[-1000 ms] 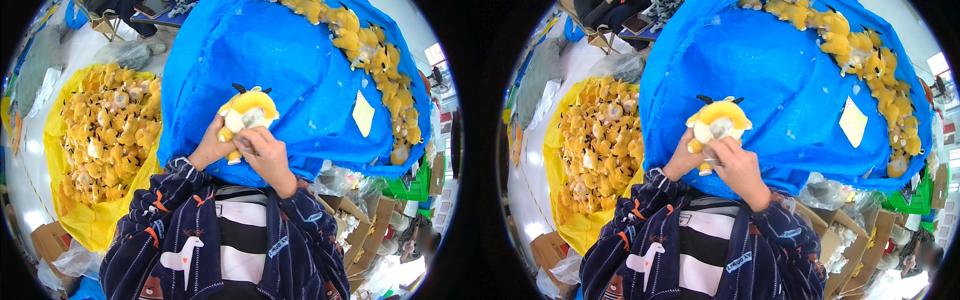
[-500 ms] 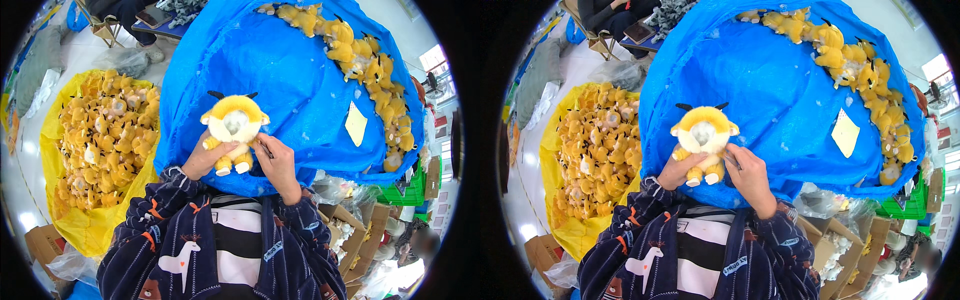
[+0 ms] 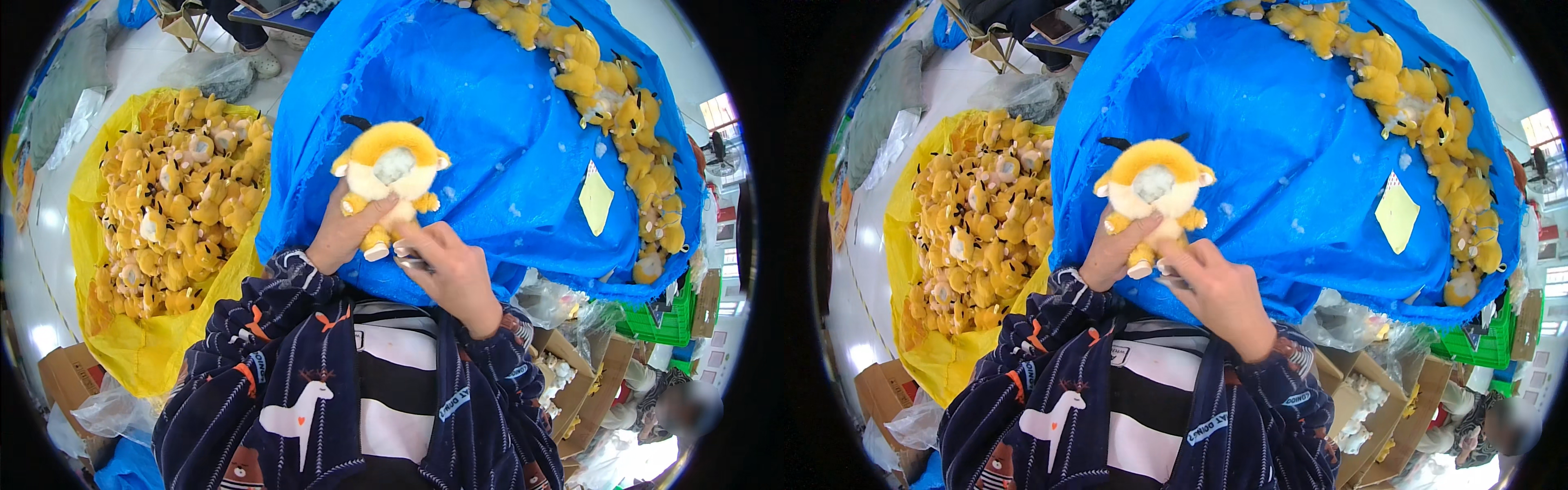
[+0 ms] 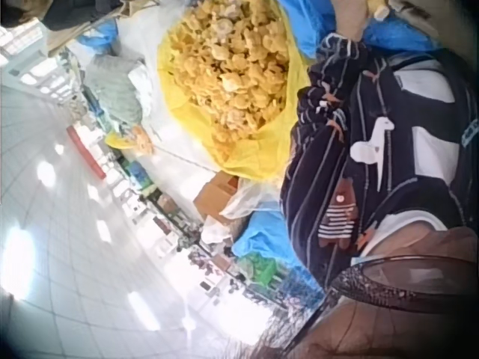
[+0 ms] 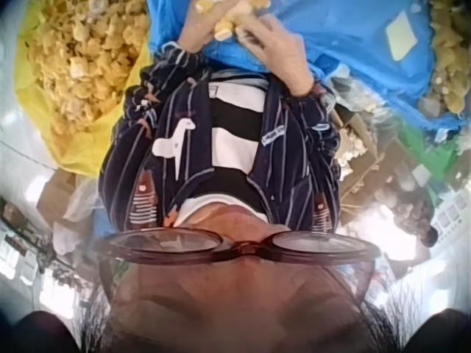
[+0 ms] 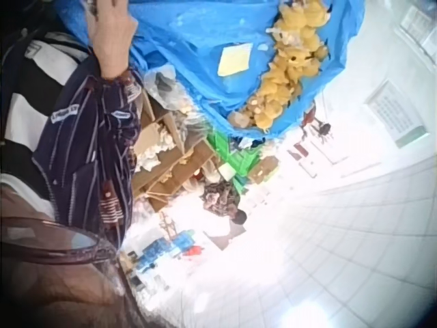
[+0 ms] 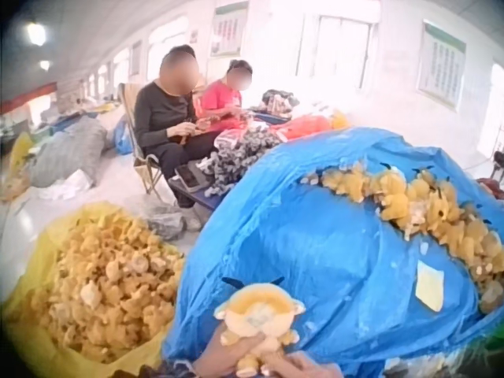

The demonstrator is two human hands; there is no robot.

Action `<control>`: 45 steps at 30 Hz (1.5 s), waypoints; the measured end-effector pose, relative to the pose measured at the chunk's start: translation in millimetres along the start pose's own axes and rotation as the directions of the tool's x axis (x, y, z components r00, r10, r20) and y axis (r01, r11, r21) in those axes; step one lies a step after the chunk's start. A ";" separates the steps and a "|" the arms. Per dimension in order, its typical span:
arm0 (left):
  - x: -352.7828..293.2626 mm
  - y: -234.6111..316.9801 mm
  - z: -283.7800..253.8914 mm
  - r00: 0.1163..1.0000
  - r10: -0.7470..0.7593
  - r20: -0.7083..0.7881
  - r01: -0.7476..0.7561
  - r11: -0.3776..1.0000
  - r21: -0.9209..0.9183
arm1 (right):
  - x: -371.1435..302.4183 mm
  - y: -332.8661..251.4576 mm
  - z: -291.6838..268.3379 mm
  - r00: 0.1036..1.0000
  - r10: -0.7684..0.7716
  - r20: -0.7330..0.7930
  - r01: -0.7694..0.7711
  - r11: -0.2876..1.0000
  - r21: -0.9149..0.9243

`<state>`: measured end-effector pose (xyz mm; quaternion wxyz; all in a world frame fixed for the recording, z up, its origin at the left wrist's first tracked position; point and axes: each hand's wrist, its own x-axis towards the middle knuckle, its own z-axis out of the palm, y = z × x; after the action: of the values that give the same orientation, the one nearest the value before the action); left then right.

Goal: The person repeatedly stuffs white filling into small yellow plush toys by hand, then places each stuffed toy into a blue bag. The person handles the toys one at a time, opening them, inserting filling, and closing them before moving to the next.

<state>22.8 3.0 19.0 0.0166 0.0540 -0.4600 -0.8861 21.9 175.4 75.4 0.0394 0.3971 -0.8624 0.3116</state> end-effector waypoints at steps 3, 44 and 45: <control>-2.7 10.2 2.0 1.000 0.005 0.028 -0.004 0.998 -0.060 | -2.1 2.5 8.6 0.998 -0.053 -0.045 0.047 0.991 -0.125; 5.1 -11.1 6.5 0.991 0.052 -0.123 -0.078 0.973 -0.217 | -5.9 -2.5 47.4 0.702 0.470 0.535 -0.395 -0.368 0.842; 5.6 -11.9 6.0 0.992 0.047 -0.121 -0.071 0.977 -0.204 | -5.9 -2.8 47.2 0.707 0.484 0.516 -0.392 -0.338 0.855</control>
<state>16.8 14.3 12.3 0.0749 0.0895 -0.3648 -0.9237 36.4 151.1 37.1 -0.3562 -0.0822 -0.4201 0.8306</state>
